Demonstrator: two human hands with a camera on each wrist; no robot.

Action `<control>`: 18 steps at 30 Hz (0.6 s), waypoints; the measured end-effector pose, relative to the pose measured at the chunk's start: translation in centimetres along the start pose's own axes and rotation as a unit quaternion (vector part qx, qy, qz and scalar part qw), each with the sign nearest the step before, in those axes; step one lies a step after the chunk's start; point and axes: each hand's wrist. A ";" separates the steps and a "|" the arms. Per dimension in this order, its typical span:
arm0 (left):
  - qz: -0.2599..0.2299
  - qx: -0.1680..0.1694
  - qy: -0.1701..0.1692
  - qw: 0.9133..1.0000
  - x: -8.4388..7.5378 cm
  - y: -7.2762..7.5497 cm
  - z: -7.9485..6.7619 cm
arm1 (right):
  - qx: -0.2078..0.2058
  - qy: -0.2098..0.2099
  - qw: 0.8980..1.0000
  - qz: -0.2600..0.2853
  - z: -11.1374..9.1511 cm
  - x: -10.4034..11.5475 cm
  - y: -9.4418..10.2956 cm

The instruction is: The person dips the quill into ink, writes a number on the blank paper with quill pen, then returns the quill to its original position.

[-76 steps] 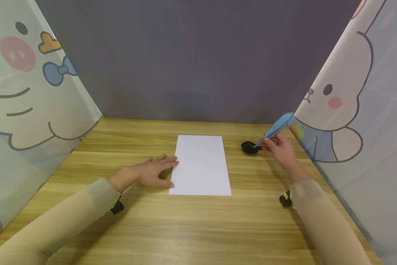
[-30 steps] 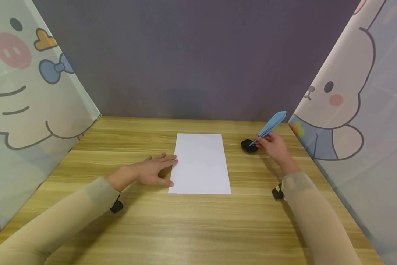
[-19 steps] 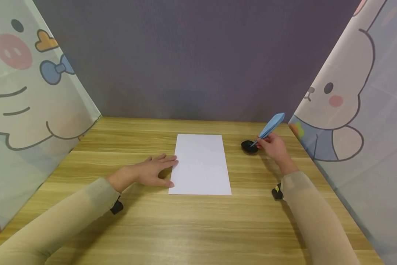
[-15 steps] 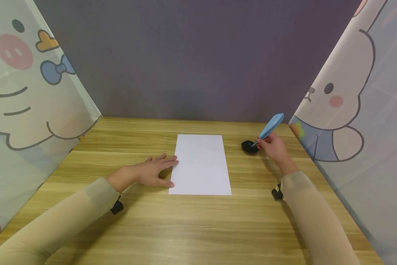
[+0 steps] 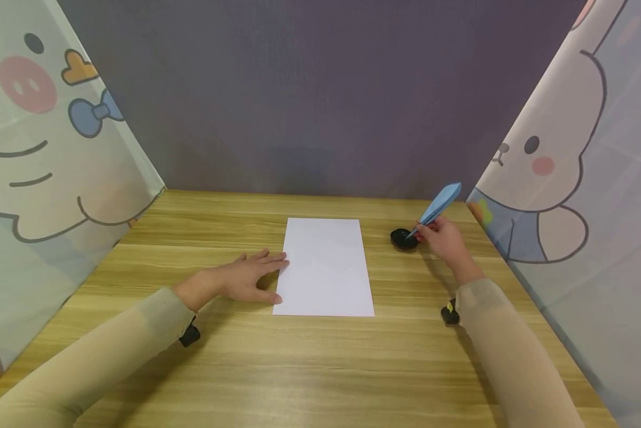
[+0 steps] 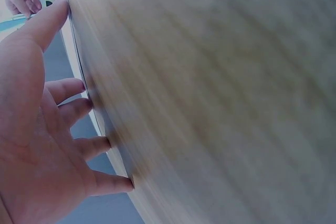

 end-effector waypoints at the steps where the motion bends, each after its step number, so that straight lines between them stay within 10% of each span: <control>1: 0.000 -0.001 0.000 1.000 0.0 0.0 0.0 | -0.001 0.002 1.000 -0.001 0.0 0.1 0.1; 18: 0.005 0.004 0.003 1.000 0.1 -0.1 0.3 | -0.007 -0.003 1.000 0.014 0.0 0.9 0.2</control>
Point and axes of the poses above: each hand's wrist, its own z-axis towards the middle knuckle, its own y-axis out of the back of the hand, x = y × z, and after that the axes turned 15 degrees about y, right-handed
